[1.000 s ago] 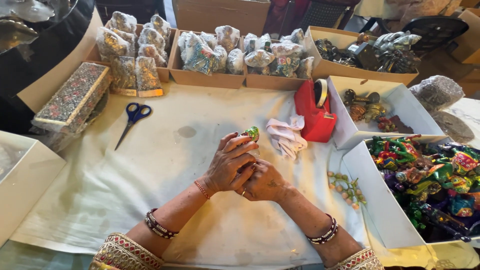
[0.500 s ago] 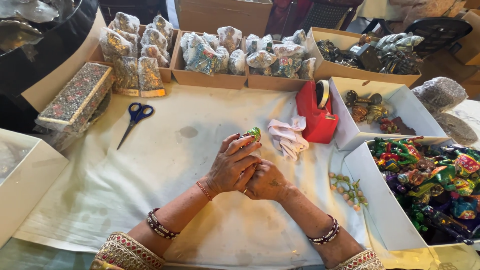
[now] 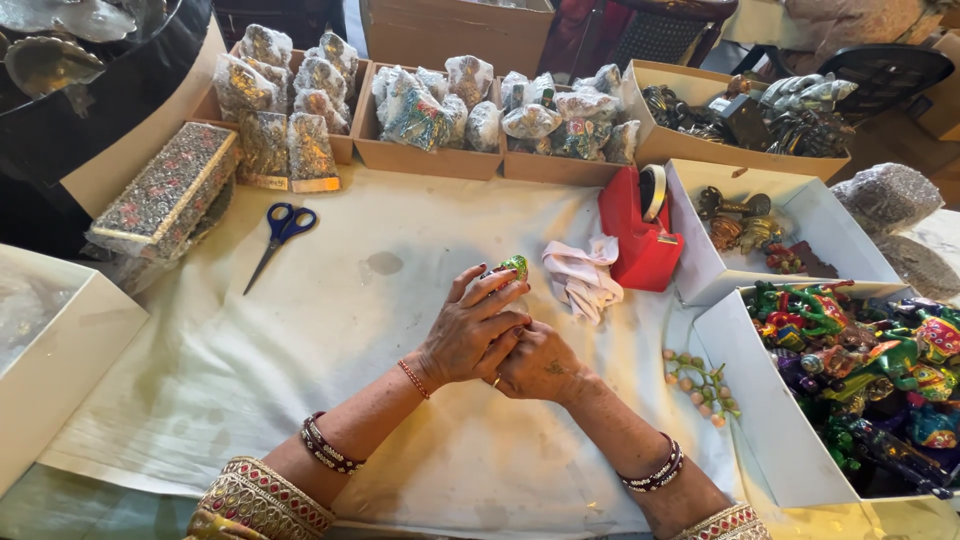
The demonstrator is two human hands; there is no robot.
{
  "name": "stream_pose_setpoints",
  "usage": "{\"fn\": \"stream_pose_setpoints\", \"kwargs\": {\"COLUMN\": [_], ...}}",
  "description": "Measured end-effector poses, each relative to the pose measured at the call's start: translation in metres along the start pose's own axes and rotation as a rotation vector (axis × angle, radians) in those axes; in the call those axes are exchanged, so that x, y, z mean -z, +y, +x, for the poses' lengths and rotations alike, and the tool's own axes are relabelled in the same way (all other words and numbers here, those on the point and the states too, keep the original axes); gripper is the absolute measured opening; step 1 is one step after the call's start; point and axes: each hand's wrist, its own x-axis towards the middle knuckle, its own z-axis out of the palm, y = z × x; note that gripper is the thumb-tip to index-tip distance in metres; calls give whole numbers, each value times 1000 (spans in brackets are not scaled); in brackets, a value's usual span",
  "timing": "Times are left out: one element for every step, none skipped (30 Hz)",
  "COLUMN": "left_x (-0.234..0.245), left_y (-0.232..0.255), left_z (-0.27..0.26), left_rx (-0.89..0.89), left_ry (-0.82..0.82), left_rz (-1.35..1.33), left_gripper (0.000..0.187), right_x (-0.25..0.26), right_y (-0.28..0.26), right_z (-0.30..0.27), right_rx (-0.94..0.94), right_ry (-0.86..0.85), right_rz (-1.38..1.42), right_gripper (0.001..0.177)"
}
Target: The person wipes a small, colorful elephant figurine with a white cloth. They then pick up a piece of bubble wrap and wrap the figurine inside it, securing the package on a table covered with a white sheet.
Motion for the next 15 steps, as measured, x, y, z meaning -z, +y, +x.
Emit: {"fn": "stream_pose_setpoints", "kwargs": {"left_x": [-1, -2, -2, -2, -3, -2, -2, -2, -1, -1, -1, -1, -1, 0, 0], "left_y": [-1, -1, -2, -2, -2, -2, -1, -1, -1, -1, -1, 0, 0, 0, 0], "left_z": [0, -1, -2, -2, -2, -2, -3, -2, -1, -1, -1, -1, -1, -1, -1], "left_rx": [0, -1, -1, 0, 2, 5, 6, 0, -6, -6, -6, -5, -5, -6, -7], "left_ry": [1, -2, -4, -4, -9, -15, -16, -18, -21, -21, -24, -27, -27, -33, -38], "left_rz": [0, 1, 1, 1, 3, 6, 7, 5, 3, 4, 4, 5, 6, 6, 7], "left_gripper": [15, 14, 12, 12, 13, 14, 14, 14, 15, 15, 15, 16, 16, 17, 17], "right_x": [-2, -3, -5, -5, -5, -5, -4, -3, -3, -2, -2, -2, -1, 0, 1], "right_y": [0, 0, 0, 0, 0, 0, 0, 1, 1, 1, 1, 0, 0, -1, -2], "right_z": [-1, -2, -4, -3, -3, -2, -2, -1, 0, 0, 0, 1, 1, 2, 3], "right_rx": [1, -2, -5, -4, -8, -11, -11, -6, -2, -2, 9, 19, 20, 9, -1], "right_ry": [0, -11, -23, -23, -46, -67, -67, -73, -78, -77, -72, -66, -66, -47, -28], "right_rz": [-1, -3, -5, -4, 5, 15, 16, 18, 20, 20, -2, -23, -22, -12, -1], "right_gripper": [24, 23, 22, 22, 21, 20, 20, 20, 20, 20, 18, 17, 17, 18, 20]}}
